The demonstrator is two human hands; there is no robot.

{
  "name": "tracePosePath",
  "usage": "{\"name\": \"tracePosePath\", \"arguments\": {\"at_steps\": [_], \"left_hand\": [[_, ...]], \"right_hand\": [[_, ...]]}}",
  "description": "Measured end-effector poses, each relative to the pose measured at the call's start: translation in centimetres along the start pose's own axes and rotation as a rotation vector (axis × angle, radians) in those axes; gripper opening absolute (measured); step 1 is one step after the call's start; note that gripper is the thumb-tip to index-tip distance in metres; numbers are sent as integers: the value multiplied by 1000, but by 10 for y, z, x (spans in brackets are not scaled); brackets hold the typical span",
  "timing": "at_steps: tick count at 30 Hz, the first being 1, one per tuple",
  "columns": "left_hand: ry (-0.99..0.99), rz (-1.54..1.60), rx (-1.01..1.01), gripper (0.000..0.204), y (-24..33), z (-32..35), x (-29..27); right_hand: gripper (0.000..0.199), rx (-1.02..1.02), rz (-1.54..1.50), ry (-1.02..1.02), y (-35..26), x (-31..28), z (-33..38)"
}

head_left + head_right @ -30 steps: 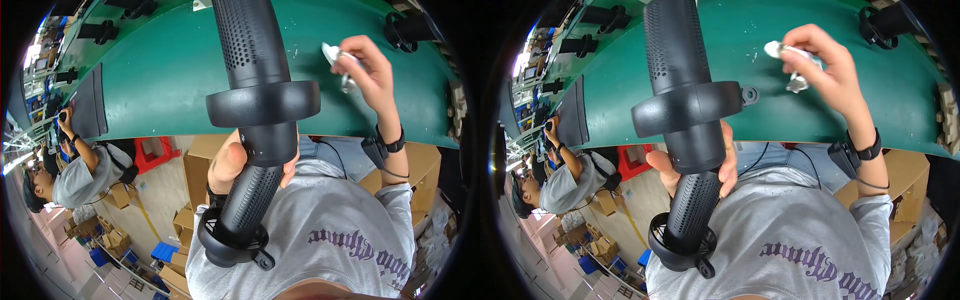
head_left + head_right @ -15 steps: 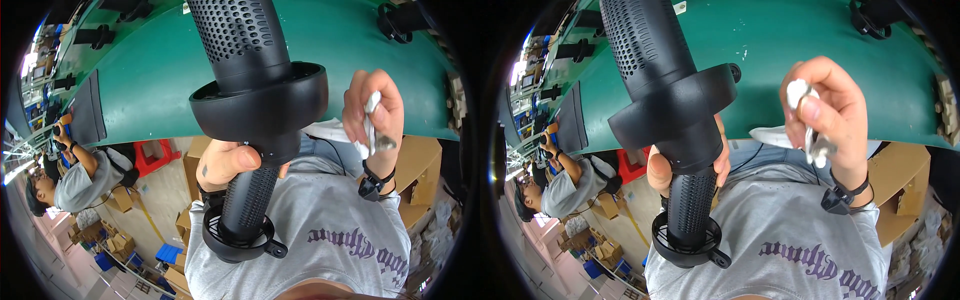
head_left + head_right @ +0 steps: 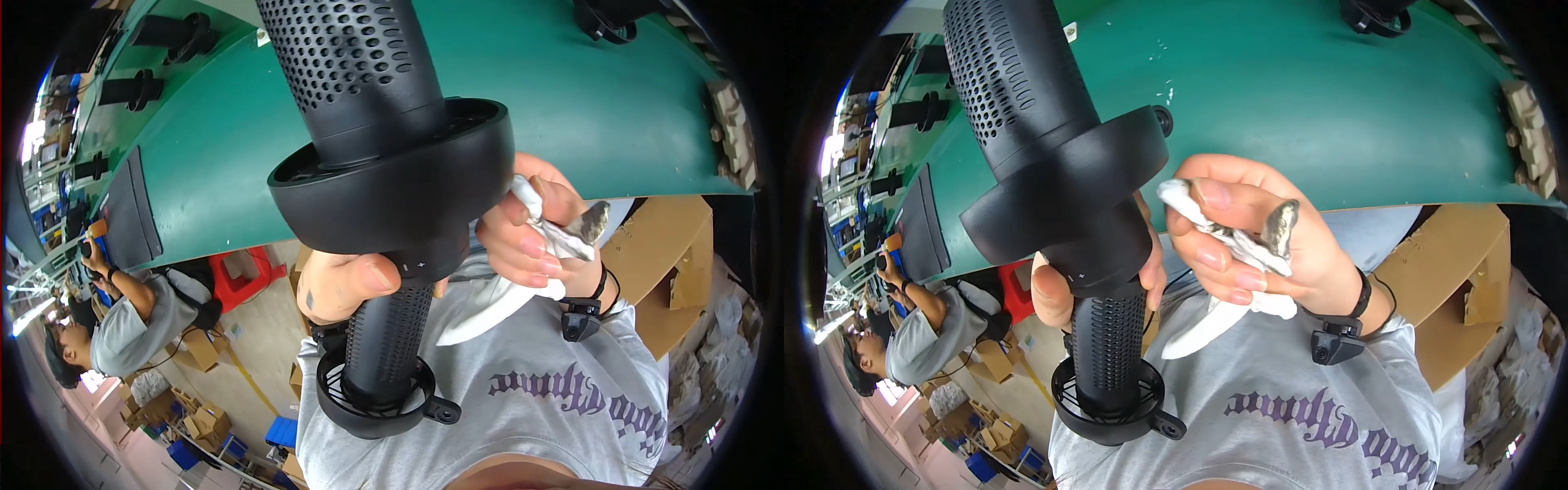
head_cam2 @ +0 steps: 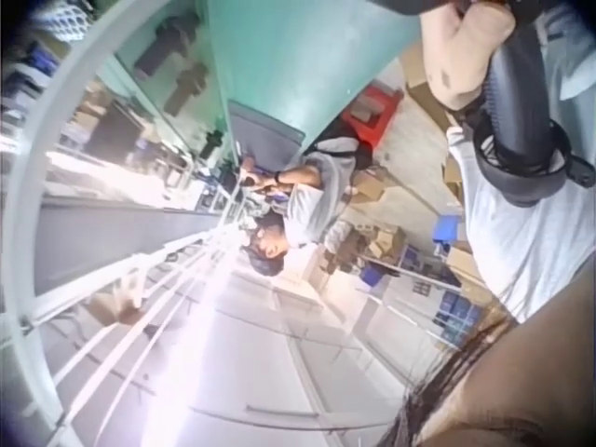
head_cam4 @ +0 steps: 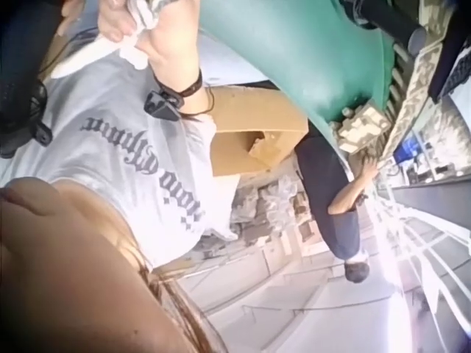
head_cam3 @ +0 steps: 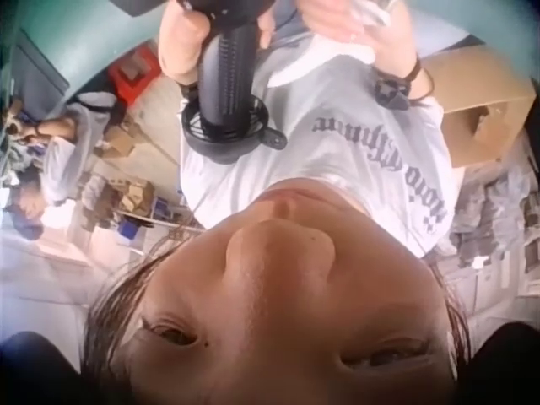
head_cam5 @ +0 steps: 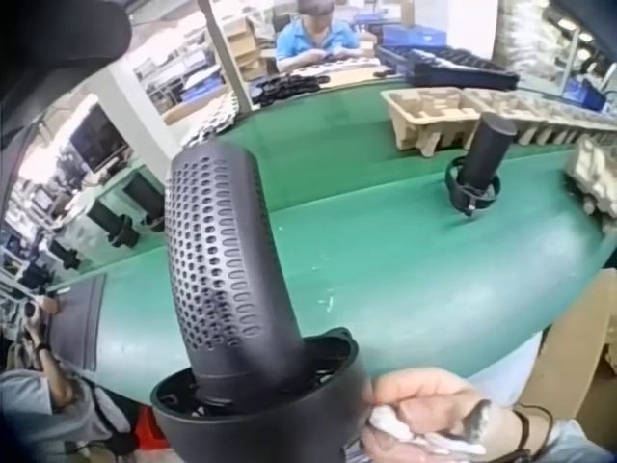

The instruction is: The person picks up a microphone and a shock mount, wipes the microphone with a cloth, and fits the microphone into the shock mount. They repeat this process with several more microphones before placing them back onto the green table.

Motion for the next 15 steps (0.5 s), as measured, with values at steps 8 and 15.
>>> {"name": "tracePosePath", "arguments": {"at_steps": [8, 15], "left_hand": [[-6, 68, -11, 83, -9, 2, -2], [29, 78, -50, 80, -10, 3, -2]], "right_hand": [[28, -9, 140, 69, -7, 9, 4], [34, -97, 738, 349, -17, 17, 10]]}}
Point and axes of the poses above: each hand's wrist, its own z-axis away from the middle knuckle, its own x-axis out of the palm, y = z × x, the point moved 4 cm from there along -z, towards the middle knuckle, and after that the axes turned 11 degrees about z, right-handed, at the moved point
